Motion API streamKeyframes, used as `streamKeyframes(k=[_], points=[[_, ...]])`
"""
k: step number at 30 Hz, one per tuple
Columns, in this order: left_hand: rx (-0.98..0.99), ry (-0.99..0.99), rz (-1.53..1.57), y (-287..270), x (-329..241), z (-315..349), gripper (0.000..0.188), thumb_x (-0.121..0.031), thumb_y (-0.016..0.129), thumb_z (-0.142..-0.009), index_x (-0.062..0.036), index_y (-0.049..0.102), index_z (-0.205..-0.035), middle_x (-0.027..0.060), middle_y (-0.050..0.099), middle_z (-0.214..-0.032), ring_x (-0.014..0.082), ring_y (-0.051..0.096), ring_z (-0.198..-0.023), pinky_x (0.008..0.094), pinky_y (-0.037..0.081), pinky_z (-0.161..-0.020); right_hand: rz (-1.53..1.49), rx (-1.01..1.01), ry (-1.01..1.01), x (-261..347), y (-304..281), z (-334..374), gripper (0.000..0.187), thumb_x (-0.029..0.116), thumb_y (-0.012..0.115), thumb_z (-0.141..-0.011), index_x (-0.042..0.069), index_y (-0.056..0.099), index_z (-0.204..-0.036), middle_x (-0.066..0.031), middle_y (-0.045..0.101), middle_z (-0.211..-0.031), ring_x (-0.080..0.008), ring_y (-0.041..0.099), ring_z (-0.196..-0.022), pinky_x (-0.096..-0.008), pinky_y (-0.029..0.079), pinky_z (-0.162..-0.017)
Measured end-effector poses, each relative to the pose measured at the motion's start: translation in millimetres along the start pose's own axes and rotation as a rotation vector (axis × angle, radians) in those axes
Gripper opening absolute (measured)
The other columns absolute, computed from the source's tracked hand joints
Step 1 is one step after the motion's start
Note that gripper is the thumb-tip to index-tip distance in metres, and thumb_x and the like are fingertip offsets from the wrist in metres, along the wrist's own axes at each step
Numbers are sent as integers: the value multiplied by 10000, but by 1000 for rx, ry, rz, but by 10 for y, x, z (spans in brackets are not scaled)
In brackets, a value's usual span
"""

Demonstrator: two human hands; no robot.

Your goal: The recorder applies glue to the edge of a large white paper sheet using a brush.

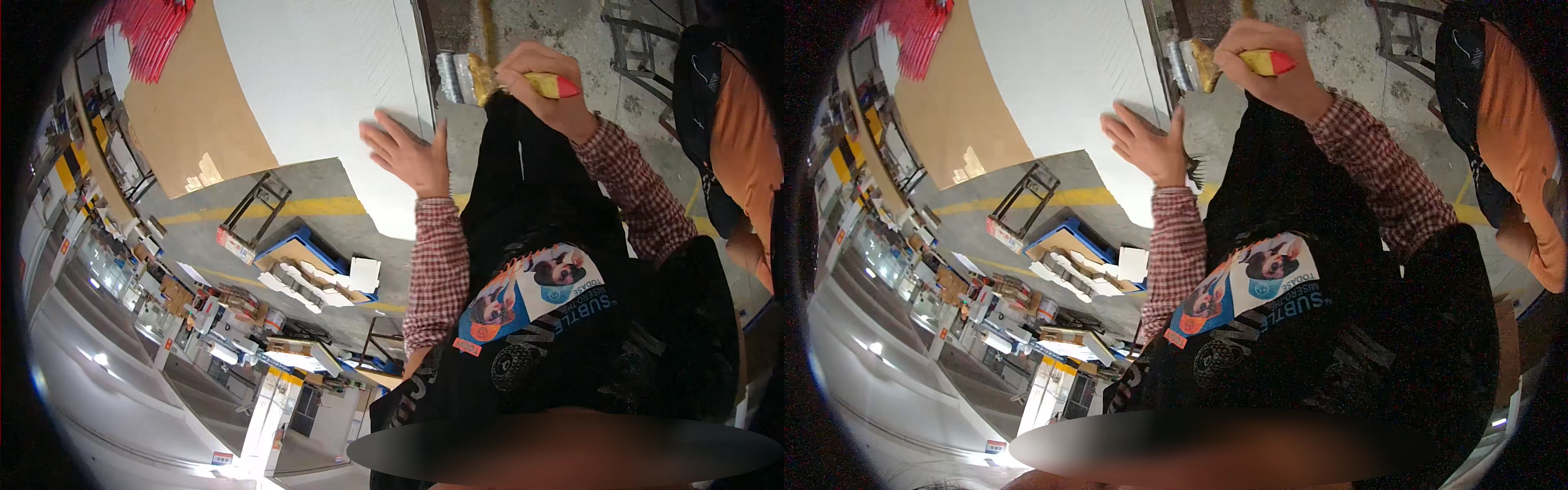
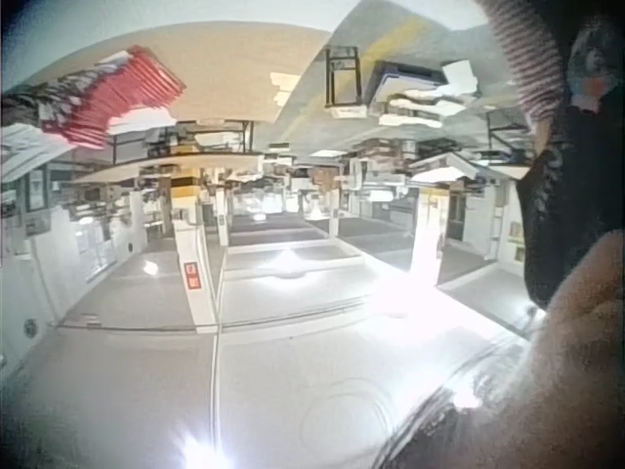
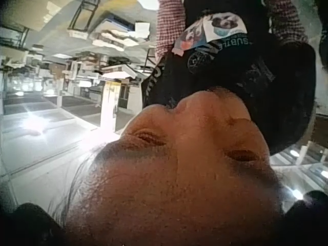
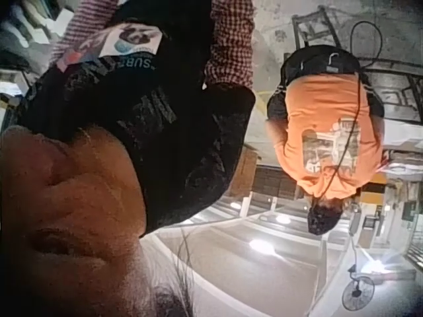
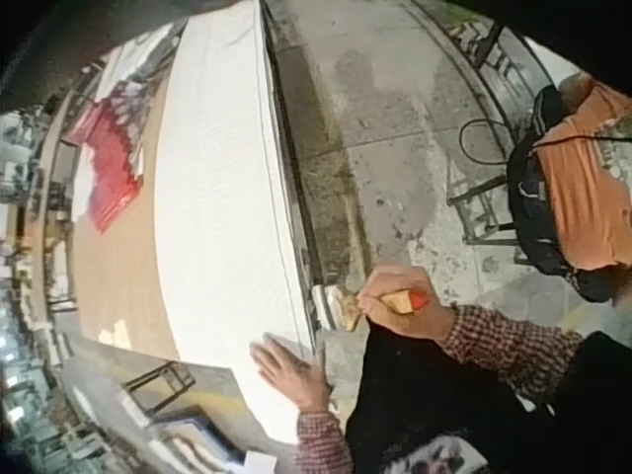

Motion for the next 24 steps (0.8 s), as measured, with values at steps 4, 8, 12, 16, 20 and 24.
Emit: streamKeyframes(k=[4, 8, 12, 16, 20, 24], points=[[56, -120, -202, 62, 162, 200, 1097, -498, 758, -652, 2, 185, -1443, 357, 137, -1446, 522, 159, -1332, 559, 227, -1066, 39, -21, -12, 36, -146, 60, 53, 3, 614, -815, -30, 639, -782, -100, 632, -800, -186, 608, -728, -274, 475, -639], [146, 19, -125, -82, 149, 134, 1019, -461, 733, -691, 19, 216, -1427, 374, 197, -1415, 530, 213, -1307, 514, 264, -1067, 59, 5, 10, 50, -79, 91, 33, 29, 634, -827, 2, 652, -819, -63, 630, -783, -165, 600, -706, -283, 484, -622], [223, 97, -78, -215, 202, 16, 905, -440, 709, -713, 28, 318, -1382, 380, 341, -1332, 538, 360, -1221, 488, 376, -994, 79, 15, -35, 49, -16, 51, 54, 27, 625, -823, -20, 639, -799, -96, 638, -821, -170, 603, -739, -269, 472, -646], [276, 116, 128, -325, 329, -104, 754, -397, 698, -730, 31, 454, -1300, 363, 473, -1231, 506, 474, -1147, 457, 427, -943, 105, -44, -66, 39, 43, -76, 58, 26, 624, -826, -25, 637, -804, -95, 636, -828, -173, 599, -742, -269, 471, -650], [332, 55, 282, -349, 338, -161, 677, -345, 697, -728, 41, 512, -1253, 370, 506, -1184, 450, 484, -1175, 407, 432, -944, -163, -194, 205, -239, 115, -132, 48, 40, 665, -808, 18, 628, -787, -90, 626, -756, -198, 594, -670, -319, 477, -596], [308, 66, 249, -363, 326, -179, 676, -375, 701, -735, 19, 528, -1256, 350, 500, -1204, 319, 619, -1043, 346, 488, -827, -115, -138, -45, -25, 237, 45, 52, 39, 665, -802, 26, 632, -764, -88, 620, -731, -196, 591, -671, -319, 478, -593]])
Point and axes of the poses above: each hand's wrist, its own z-axis away from the middle knuckle, its own y-axis out of the palm, x = y × z, the point moved 8 cm from there along -z, towards the middle knuckle
